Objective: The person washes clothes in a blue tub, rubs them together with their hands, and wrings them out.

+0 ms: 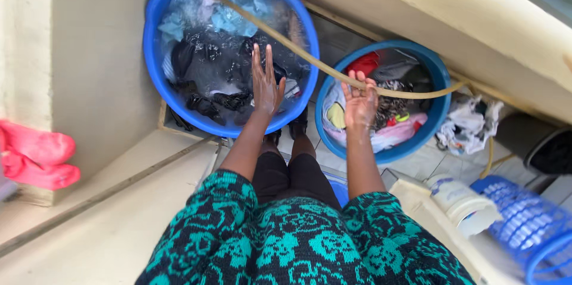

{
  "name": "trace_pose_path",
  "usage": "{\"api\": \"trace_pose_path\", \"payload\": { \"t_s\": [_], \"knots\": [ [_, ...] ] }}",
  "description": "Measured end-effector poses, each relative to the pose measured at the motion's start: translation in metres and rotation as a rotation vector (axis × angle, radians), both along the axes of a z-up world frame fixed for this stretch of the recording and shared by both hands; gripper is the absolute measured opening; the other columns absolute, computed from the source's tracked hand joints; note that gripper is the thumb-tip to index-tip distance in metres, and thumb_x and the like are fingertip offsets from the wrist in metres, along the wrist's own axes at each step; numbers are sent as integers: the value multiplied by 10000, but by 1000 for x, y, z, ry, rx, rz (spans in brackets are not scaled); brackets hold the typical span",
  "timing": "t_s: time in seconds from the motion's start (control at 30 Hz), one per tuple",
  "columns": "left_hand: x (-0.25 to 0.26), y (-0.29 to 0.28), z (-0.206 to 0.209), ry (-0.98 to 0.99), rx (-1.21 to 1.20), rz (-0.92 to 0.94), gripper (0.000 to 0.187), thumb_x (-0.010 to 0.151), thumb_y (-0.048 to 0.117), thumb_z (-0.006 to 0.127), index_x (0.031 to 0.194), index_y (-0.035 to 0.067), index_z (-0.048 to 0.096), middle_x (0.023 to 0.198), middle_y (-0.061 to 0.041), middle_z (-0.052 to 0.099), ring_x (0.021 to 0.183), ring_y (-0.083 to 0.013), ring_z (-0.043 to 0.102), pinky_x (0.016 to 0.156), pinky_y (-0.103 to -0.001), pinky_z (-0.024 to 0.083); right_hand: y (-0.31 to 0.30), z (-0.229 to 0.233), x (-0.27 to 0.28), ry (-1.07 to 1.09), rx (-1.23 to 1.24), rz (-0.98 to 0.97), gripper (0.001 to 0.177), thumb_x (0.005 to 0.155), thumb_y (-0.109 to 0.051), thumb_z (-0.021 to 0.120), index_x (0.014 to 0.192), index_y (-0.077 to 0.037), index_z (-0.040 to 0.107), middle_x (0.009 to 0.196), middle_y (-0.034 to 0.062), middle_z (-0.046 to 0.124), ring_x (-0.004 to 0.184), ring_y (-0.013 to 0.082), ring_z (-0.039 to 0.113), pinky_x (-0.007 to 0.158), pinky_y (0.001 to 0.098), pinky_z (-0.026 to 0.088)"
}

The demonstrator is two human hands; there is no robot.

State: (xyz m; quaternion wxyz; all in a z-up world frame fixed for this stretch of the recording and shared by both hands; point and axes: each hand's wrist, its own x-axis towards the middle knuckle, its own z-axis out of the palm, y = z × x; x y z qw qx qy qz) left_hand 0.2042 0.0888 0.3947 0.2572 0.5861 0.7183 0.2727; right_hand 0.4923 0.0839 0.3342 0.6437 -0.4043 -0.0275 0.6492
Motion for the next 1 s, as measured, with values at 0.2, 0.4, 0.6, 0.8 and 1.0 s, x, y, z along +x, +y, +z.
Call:
{"api": "trace_pose_path", "payload": {
  "t_s": [0.2,0.4,0.6,0.8,1.0],
  "knots": [
    [34,19,10,270,105,-132,959,923,205,806,1667,127,205,1683,-248,112,1534,-462,140,1200,-551,240,-93,147,80,-95,82,-63,161,1058,-242,658,1169,-145,594,1139,49,699,1234,320,673,970,552,603],
    [99,-41,-12,158,16,-541,281,904,334,867,1013,132,706,1094,-140,628,1102,-349,580,872,-489,482,-164,252,159,-323,221,-125,239,1084,-295,652,1217,-118,562,1086,57,674,1151,265,706,935,520,629],
    [239,-58,-29,-418,350,-821,306,825,205,823,1019,56,638,871,-119,646,842,-356,609,752,-477,476,-216,306,279,-478,283,-302,341,1051,-342,692,1249,-104,549,1044,54,652,1011,250,722,804,440,632],
    [425,-73,-9,-374,126,-903,356,835,216,891,780,84,565,790,-130,616,789,-351,594,695,-473,445,-236,340,406,-683,406,-462,404,1137,-357,707,1281,-25,527,1032,72,596,937,157,597,837,351,556],
    [654,-101,-29,-739,44,-977,271,1017,231,740,943,77,530,914,-99,563,873,-292,563,769,-398,477,-213,360,531,-1035,278,-426,806,1043,-509,672,1618,-77,309,1315,85,679,1201,188,687,960,324,573]
  ]
}}
